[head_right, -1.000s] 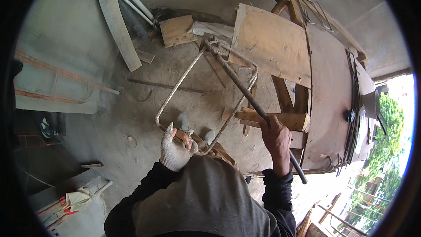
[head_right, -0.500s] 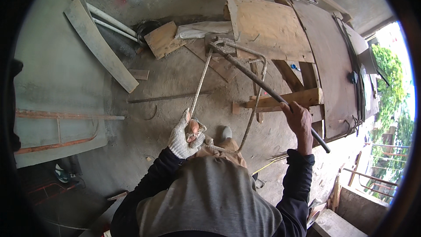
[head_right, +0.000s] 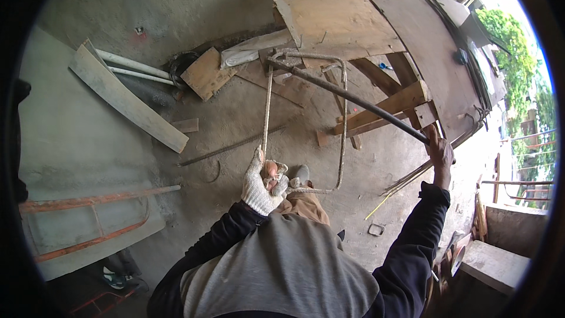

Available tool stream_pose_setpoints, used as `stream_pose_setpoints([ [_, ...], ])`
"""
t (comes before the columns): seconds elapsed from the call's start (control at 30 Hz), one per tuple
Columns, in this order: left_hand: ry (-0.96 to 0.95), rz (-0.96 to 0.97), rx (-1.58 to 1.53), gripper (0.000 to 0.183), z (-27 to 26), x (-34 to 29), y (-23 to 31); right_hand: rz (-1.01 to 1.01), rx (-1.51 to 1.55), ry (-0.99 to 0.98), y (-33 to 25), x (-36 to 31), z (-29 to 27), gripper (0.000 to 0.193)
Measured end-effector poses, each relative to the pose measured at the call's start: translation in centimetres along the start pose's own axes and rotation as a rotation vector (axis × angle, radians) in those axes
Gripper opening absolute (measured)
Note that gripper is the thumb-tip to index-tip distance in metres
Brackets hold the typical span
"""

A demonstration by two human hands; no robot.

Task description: The person repeatedly bends a metal rod into a U-shape using a long metal bar as a lever against a wooden workbench. The person holds the rod with a gloved left hand and applies force with the right hand, then places the bent rod on the bench and repeats the process with another rod.

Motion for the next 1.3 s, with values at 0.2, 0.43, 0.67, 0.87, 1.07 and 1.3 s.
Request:
stream_pose_setpoints([
  [0.2, -0.139, 0.012, 0.014, 0.058, -1.1, 1.3, 0.4, 0.291, 0.212, 0.023, -2.7, -0.6, -1.5, 0.061],
  [0.43, -0.094, -0.014, 0.083, 0.058, -1.4, 1.6, 1.2, 0.302, 0.060, 0.099, -3.8, -1.5, -1.2, 0.047],
  [0.67, -0.100, -0.030, 0.139, 0.055, -1.4, 1.3, 2.1, 0.295, -0.032, 0.189, -4.9, -3.5, -2.2, 0.026],
  [0.87, -0.148, -0.045, 0.243, 0.055, -2.6, 1.0, 4.6, 0.462, 0.085, 0.142, -7.7, -6.8, -4.0, 0.035],
  [1.07, -0.209, -0.083, 0.323, 0.056, -3.6, 1.0, 7.9, 0.743, 0.270, 0.055, -11.5, -11.8, -5.2, 0.051],
  [1.3, -0.237, -0.105, 0.456, 0.048, -5.1, 0.1, 15.6, 0.675, -0.071, -0.004, -22.9, -20.4, -8.8, 0.033],
])
Point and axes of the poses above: each hand's wrist, its own x-axis towards the middle knuckle, its own z-axis out of the palm, y = z × x, the point moved 2 cm from there along x, towards the middle knuckle, and after that the axes turned 4 degrees about -z, right-handed, at the moved point
